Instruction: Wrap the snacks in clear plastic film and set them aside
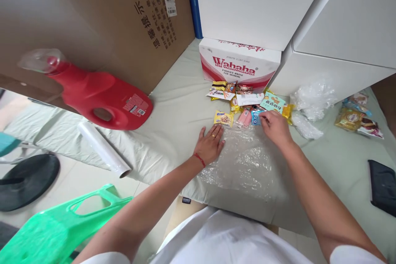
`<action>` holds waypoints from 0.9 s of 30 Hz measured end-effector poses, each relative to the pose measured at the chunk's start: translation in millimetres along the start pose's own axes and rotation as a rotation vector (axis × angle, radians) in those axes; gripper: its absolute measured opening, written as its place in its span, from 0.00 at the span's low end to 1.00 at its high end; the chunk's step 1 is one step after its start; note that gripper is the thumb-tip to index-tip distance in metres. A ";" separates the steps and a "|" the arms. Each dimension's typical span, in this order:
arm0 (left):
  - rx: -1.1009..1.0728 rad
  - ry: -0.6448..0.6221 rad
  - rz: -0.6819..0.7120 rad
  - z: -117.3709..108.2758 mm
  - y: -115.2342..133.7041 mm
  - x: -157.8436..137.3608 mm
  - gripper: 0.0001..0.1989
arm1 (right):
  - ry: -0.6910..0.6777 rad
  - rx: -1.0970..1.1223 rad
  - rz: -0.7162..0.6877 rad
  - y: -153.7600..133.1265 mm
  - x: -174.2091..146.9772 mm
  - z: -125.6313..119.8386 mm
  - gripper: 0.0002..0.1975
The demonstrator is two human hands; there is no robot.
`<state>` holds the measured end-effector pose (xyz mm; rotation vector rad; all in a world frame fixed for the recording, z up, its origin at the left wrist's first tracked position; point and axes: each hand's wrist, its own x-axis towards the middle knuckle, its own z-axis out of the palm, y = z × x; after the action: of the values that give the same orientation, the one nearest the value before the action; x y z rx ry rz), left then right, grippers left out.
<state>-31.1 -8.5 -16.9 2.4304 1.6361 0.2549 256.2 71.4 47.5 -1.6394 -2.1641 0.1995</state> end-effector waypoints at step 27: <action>0.042 -0.064 -0.012 -3.1 2.1 0.1 0.33 | 0.151 0.179 0.182 -33.7 56.1 14.7 0.18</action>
<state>-30.0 -8.9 -13.3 2.4321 1.6448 0.1411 208.0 116.4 59.6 -1.6901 -1.8312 0.3036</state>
